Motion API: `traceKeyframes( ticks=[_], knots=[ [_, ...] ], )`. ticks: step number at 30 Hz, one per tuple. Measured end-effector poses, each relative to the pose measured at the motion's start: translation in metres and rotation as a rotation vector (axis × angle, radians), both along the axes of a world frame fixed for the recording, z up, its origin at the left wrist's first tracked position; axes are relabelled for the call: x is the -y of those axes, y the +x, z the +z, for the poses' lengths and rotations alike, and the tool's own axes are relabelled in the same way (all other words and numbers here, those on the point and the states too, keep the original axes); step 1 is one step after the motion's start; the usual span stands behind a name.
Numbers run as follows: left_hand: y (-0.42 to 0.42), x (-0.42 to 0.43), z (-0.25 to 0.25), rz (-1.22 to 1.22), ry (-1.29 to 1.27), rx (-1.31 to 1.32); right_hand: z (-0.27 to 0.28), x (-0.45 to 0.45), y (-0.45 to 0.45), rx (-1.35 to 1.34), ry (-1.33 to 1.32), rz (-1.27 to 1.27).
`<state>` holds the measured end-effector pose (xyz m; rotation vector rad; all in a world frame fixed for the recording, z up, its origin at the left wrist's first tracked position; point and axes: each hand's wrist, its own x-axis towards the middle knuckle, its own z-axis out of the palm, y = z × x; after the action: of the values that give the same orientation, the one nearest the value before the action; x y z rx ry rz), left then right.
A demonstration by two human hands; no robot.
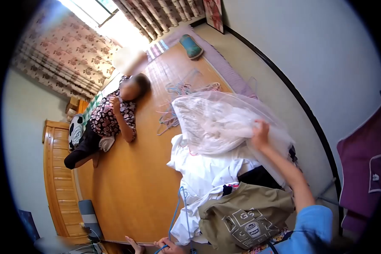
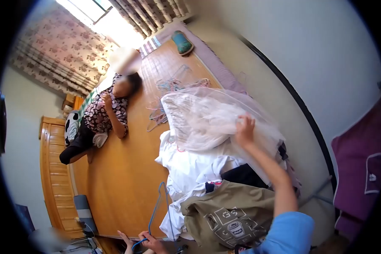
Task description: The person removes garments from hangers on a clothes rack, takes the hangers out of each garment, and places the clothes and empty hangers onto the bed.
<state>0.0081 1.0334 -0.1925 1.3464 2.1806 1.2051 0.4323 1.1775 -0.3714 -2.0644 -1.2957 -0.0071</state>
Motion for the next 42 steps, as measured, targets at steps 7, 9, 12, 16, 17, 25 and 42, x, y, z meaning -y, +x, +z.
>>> traceKeyframes(
  ticks=[7, 9, 12, 16, 17, 25, 42],
  knots=[
    [0.002, -0.082, 0.077, 0.117, 0.374, -0.04, 0.215, 0.134, -0.024, -0.495, 0.689, 0.717],
    [0.011, -0.128, 0.08, 0.109, 0.501, 0.186, 0.265, 0.146, -0.046, -0.543, 0.954, 0.973],
    [0.034, -0.213, 0.059, -0.183, 0.641, 0.319, 0.3, 0.161, -0.058, -0.219, 0.698, 0.828],
    [0.111, -0.344, 0.032, -0.752, 0.447, -0.415, 0.259, 0.181, -0.08, -0.332, 0.437, 0.755],
    [0.134, -0.373, 0.013, -0.768, -0.065, 0.226, 0.25, 0.179, -0.086, -0.195, 0.349, 0.788],
    [0.172, -0.289, -0.114, -0.89, -0.367, 0.047, 0.204, 0.192, -0.108, -0.39, -0.195, 0.879],
    [0.155, -0.02, -0.033, -1.102, -0.036, -0.158, 0.345, 0.188, -0.095, -0.625, 0.023, 1.092]
  ],
)
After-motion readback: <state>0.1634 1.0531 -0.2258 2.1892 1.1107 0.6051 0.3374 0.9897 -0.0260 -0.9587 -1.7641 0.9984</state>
